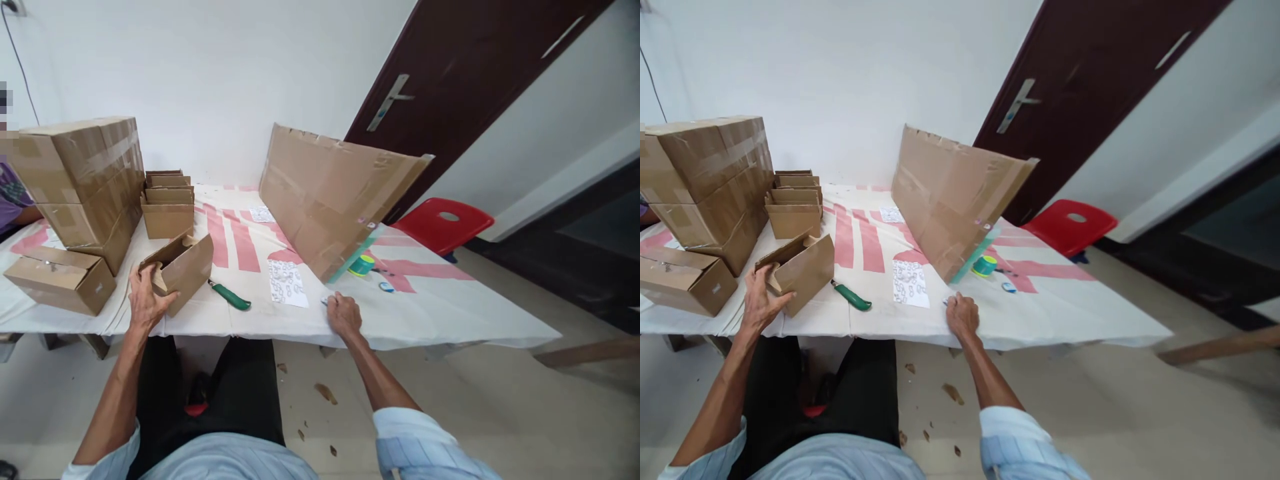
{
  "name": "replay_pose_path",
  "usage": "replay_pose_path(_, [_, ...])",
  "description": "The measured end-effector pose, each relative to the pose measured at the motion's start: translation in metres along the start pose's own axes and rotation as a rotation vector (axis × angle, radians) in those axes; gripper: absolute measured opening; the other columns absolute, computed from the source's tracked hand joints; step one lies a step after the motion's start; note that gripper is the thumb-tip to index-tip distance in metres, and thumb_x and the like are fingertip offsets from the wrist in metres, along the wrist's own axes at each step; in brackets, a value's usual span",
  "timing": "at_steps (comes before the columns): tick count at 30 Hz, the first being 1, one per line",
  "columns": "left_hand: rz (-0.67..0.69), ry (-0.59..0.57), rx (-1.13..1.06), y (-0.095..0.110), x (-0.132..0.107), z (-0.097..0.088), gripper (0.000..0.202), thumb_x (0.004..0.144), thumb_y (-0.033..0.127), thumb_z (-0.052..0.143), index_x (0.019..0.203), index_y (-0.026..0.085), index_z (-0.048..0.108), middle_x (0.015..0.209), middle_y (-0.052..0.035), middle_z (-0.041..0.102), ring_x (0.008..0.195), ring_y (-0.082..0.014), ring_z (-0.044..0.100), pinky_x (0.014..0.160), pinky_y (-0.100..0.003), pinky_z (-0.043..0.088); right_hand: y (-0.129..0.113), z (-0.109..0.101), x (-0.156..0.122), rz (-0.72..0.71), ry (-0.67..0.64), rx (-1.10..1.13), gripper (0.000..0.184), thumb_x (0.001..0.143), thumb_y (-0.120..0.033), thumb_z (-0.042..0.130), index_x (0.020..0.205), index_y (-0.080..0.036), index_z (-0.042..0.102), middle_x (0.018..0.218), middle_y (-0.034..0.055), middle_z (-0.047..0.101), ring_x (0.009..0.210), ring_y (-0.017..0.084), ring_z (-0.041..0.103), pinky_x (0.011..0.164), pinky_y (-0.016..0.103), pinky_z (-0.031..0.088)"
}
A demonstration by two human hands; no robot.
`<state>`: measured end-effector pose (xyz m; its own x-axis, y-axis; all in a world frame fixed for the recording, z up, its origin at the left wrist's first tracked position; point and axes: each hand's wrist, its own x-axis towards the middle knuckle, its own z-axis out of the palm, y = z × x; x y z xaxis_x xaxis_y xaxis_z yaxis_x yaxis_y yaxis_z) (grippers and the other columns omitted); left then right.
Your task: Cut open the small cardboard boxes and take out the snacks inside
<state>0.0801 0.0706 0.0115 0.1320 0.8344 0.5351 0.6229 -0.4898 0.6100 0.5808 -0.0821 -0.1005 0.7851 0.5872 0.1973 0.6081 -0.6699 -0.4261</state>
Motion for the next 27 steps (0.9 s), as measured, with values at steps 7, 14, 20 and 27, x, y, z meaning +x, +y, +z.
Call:
replay_pose_path(7, [0.212,-0.086,-0.095,-0.015,-0.021,-0.037,0.081,0.065,0.029,0.088,0.138,0.021,0.054,0.149,-0.0174,0.044,0.146,-0.0409,0.044,0.120,-0.059,0.045,0.016,0.005,-0.004,-0.067,0.052,-0.029,0.057,0.094,-0.029,0.041,0.136,0.001,0.067,0.119,0.0287,0.067,0.119,0.039,0.058,0.102,0.050,0.045])
replay_pose_path(14, [0.366,-0.150,-0.040,-0.001,-0.065,-0.067,0.065,0.078,0.027,0.080,0.136,0.019,0.052,0.155,-0.0220,0.041,0.147,-0.0400,0.046,0.119,-0.054,0.047,0.008,0.001,-0.016,-0.125,0.194,0.029,0.054,0.087,-0.029,0.043,0.120,0.003,0.072,0.124,0.0345,0.065,0.126,0.043,0.054,0.109,0.059,0.041])
replay_pose_path(20, [0.401,-0.161,-0.054,0.002,-0.070,-0.075,0.067,0.079,0.024,0.080,0.138,0.020,0.049,0.154,-0.0226,0.042,0.148,-0.0394,0.045,0.118,-0.053,0.048,-0.082,-0.038,-0.049,-0.432,0.271,0.502,0.035,0.092,-0.040,0.050,0.100,-0.016,0.075,0.108,0.0174,0.074,0.103,0.032,0.068,0.086,0.046,0.058])
replay_pose_path(27, [0.373,-0.259,-0.114,0.005,-0.067,-0.083,0.079,0.072,0.021,0.084,0.142,0.022,0.046,0.156,-0.0203,0.041,0.149,-0.0397,0.044,0.120,-0.056,0.046,-0.221,-0.121,-0.140,-1.068,-0.270,0.773,0.021,0.102,-0.029,0.061,0.090,-0.023,0.078,0.091,0.0048,0.080,0.085,0.021,0.075,0.080,0.034,0.059])
